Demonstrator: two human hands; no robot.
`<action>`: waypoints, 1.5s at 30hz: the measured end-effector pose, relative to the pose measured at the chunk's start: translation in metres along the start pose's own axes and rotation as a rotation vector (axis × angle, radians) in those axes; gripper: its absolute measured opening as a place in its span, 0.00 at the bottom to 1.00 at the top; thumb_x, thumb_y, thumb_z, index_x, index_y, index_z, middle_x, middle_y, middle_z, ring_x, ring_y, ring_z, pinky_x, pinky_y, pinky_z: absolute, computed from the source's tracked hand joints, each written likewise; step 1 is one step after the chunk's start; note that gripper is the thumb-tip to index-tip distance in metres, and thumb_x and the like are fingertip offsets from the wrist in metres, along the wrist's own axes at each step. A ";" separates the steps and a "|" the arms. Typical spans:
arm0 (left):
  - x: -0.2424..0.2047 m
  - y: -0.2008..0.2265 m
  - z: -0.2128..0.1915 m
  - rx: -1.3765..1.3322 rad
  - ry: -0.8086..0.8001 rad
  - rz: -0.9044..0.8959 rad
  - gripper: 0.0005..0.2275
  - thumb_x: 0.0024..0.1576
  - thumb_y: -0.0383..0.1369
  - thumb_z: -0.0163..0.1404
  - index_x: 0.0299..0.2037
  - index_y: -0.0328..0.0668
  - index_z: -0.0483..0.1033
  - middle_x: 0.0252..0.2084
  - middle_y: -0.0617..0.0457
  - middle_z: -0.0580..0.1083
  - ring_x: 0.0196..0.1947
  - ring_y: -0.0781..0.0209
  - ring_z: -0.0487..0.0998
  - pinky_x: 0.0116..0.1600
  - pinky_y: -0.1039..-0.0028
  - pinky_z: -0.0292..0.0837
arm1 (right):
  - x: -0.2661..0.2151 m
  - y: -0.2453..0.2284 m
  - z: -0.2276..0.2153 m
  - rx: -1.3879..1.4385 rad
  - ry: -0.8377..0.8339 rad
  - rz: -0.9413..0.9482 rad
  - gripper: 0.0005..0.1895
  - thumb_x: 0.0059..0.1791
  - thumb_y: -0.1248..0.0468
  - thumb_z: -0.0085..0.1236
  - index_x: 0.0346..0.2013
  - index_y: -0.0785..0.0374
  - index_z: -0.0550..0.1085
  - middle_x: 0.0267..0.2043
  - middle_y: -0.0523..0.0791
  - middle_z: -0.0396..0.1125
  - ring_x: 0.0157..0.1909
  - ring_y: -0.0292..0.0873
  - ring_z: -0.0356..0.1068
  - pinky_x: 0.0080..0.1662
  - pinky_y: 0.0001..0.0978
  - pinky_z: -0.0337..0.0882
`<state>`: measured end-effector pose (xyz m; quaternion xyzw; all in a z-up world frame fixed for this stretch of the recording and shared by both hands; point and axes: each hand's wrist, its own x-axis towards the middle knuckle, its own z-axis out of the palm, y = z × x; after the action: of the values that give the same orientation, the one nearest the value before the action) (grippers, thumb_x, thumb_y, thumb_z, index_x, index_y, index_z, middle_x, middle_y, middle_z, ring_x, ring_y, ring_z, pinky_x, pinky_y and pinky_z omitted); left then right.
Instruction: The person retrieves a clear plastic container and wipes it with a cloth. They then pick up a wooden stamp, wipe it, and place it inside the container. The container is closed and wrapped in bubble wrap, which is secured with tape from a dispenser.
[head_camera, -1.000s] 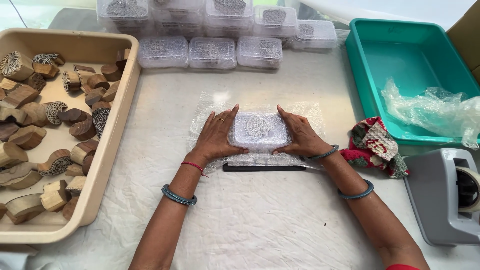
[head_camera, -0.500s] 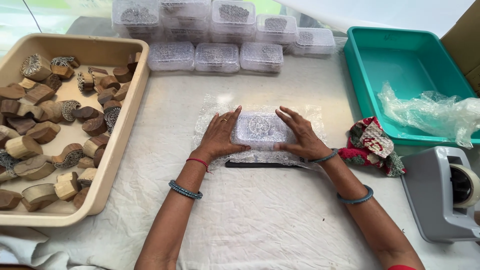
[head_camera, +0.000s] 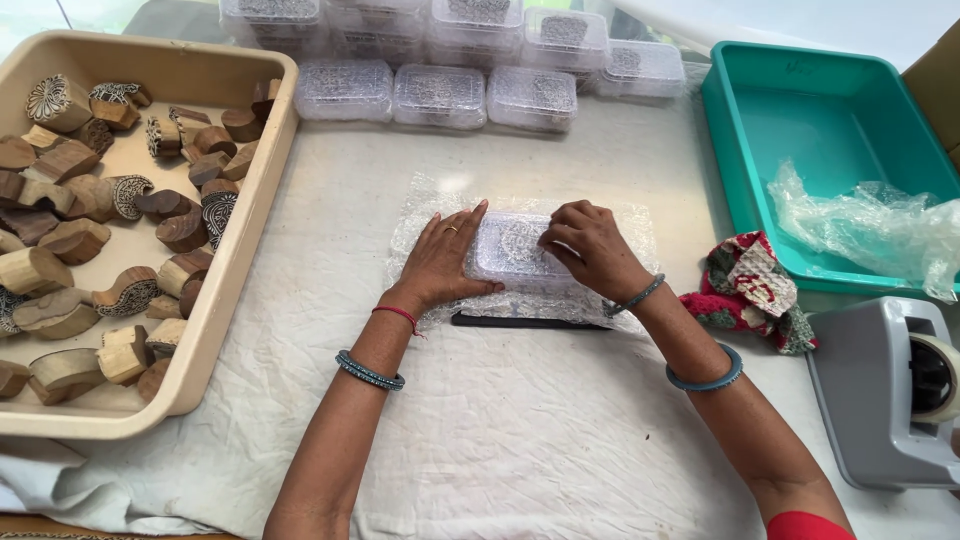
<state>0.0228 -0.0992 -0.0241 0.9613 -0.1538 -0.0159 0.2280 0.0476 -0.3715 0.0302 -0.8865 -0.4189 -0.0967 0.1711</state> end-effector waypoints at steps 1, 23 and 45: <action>0.000 -0.001 0.000 0.002 0.001 0.001 0.61 0.34 0.71 0.59 0.76 0.65 0.38 0.76 0.52 0.55 0.76 0.56 0.50 0.79 0.60 0.34 | -0.001 0.001 -0.001 -0.022 0.002 0.017 0.04 0.52 0.61 0.61 0.41 0.53 0.80 0.46 0.40 0.69 0.56 0.43 0.65 0.56 0.42 0.64; -0.001 0.001 0.001 -0.011 -0.020 -0.011 0.60 0.34 0.72 0.58 0.76 0.67 0.36 0.76 0.53 0.54 0.77 0.57 0.48 0.79 0.61 0.32 | -0.045 -0.029 -0.016 -0.296 -0.048 0.147 0.16 0.56 0.63 0.53 0.60 0.51 0.72 0.67 0.38 0.66 0.67 0.39 0.64 0.69 0.45 0.58; -0.001 -0.006 0.003 0.011 0.028 0.024 0.59 0.38 0.69 0.60 0.77 0.63 0.37 0.76 0.49 0.54 0.77 0.55 0.49 0.79 0.59 0.33 | -0.039 0.029 0.019 0.095 -0.092 0.167 0.66 0.34 0.39 0.73 0.75 0.57 0.46 0.73 0.54 0.52 0.74 0.53 0.49 0.68 0.50 0.46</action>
<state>0.0231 -0.0953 -0.0298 0.9608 -0.1622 0.0009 0.2250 0.0466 -0.4090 -0.0060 -0.9128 -0.3550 -0.0216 0.2009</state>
